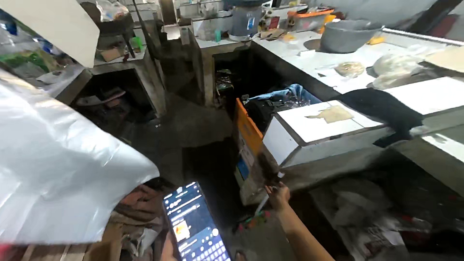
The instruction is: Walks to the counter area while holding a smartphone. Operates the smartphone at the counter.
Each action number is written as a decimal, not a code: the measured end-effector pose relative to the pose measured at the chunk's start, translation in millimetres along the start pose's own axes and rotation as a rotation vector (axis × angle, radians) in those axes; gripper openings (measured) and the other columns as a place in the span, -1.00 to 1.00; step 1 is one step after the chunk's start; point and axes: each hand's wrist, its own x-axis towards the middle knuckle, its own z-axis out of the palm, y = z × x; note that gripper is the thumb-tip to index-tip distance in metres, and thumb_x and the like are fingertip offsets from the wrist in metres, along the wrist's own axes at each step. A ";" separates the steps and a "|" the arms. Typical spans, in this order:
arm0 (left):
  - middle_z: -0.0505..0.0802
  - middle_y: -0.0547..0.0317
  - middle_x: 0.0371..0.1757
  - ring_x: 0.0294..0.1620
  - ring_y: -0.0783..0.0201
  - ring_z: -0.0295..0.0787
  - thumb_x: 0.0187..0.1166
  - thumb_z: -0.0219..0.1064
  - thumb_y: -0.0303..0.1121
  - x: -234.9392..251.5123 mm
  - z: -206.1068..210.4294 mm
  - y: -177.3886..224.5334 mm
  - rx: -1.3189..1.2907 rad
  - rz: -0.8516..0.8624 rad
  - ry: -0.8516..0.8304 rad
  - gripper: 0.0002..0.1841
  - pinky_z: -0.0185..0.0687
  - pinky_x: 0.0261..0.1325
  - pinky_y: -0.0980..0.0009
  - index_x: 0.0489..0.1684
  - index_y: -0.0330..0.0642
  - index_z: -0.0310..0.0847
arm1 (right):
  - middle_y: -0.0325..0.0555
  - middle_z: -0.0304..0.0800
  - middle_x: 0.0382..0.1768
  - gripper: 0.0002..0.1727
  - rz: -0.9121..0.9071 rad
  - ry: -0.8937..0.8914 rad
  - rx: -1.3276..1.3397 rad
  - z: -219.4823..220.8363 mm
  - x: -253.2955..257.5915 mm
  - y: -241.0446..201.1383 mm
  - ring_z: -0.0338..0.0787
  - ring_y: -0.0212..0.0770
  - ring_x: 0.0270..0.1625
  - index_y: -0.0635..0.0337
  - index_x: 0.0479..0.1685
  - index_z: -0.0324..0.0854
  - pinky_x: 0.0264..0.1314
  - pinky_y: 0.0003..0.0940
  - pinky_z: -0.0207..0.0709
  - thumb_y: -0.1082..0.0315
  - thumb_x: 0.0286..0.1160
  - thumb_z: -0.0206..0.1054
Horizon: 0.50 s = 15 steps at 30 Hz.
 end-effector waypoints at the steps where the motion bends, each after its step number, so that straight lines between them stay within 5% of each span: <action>1: 0.67 0.16 0.50 0.50 0.25 0.63 0.66 0.34 -0.17 24.8 2.9 2.8 0.001 0.007 -0.037 -0.26 0.56 0.57 0.19 0.71 -0.28 0.01 | 0.04 0.51 -0.09 -0.58 -0.084 -0.008 -0.090 1.4 3.8 4.6 0.59 -0.16 -0.25 0.26 0.49 0.30 -0.22 -0.19 0.57 0.22 0.87 -0.15; 4: 0.71 0.18 0.47 0.47 0.28 0.67 0.64 0.34 -0.22 97.8 6.1 10.4 -0.041 -0.012 -0.183 -0.29 0.57 0.57 0.21 0.66 -0.30 0.01 | 0.25 0.69 -0.02 -0.56 -0.326 -0.044 -0.558 -11.2 18.9 14.9 0.79 -0.07 -0.25 0.40 0.55 0.32 -0.23 -0.13 0.73 0.46 0.75 0.07; 6: 0.71 0.22 0.46 0.47 0.31 0.66 0.63 0.34 -0.20 151.9 3.4 15.9 -0.035 -0.045 -0.292 -0.27 0.57 0.57 0.23 0.65 -0.30 -0.01 | 0.46 0.69 0.24 -0.50 -0.465 -0.006 -0.897 -16.1 20.7 9.6 0.79 0.25 0.16 0.41 0.61 0.37 0.23 0.21 0.62 0.46 0.70 0.14; 8: 0.71 0.32 0.49 0.50 0.37 0.63 0.67 0.31 -0.10 203.9 -6.2 16.3 0.001 -0.071 -0.424 -0.30 0.54 0.59 0.27 0.69 -0.16 0.05 | 0.58 0.65 0.26 -0.50 -0.584 0.067 -1.127 -20.4 16.1 0.0 0.69 0.49 0.31 0.48 0.55 0.42 0.38 0.40 0.45 0.46 0.66 0.19; 10: 0.63 0.31 0.60 0.60 0.36 0.54 0.74 0.24 -0.12 249.3 -19.9 13.5 -0.025 -0.102 -0.575 -0.31 0.45 0.67 0.27 0.82 -0.07 0.05 | 0.64 0.58 0.28 -0.57 -0.683 0.129 -1.242 -29.4 5.4 -16.6 0.63 0.55 0.35 0.58 0.36 0.54 0.42 0.38 0.44 0.39 0.67 0.23; 12: 0.72 0.37 0.47 0.48 0.38 0.65 0.67 0.31 -0.13 292.1 4.3 25.6 -0.048 -0.165 -0.571 -0.34 0.58 0.56 0.28 0.69 -0.04 0.08 | 0.60 0.66 0.18 -0.61 -0.779 0.200 -1.261 -23.3 4.4 -37.5 0.70 0.53 0.26 0.58 0.21 0.61 0.34 0.39 0.50 0.34 0.70 0.23; 15: 0.76 0.33 0.40 0.42 0.32 0.71 0.61 0.36 -0.13 338.7 26.6 28.7 -0.086 -0.276 -0.619 -0.30 0.65 0.49 0.22 0.67 -0.07 0.07 | 0.52 0.72 0.14 -0.59 -0.658 0.215 -1.337 -22.0 -5.0 -62.0 0.75 0.45 0.21 0.55 0.22 0.61 0.32 0.37 0.53 0.28 0.75 0.19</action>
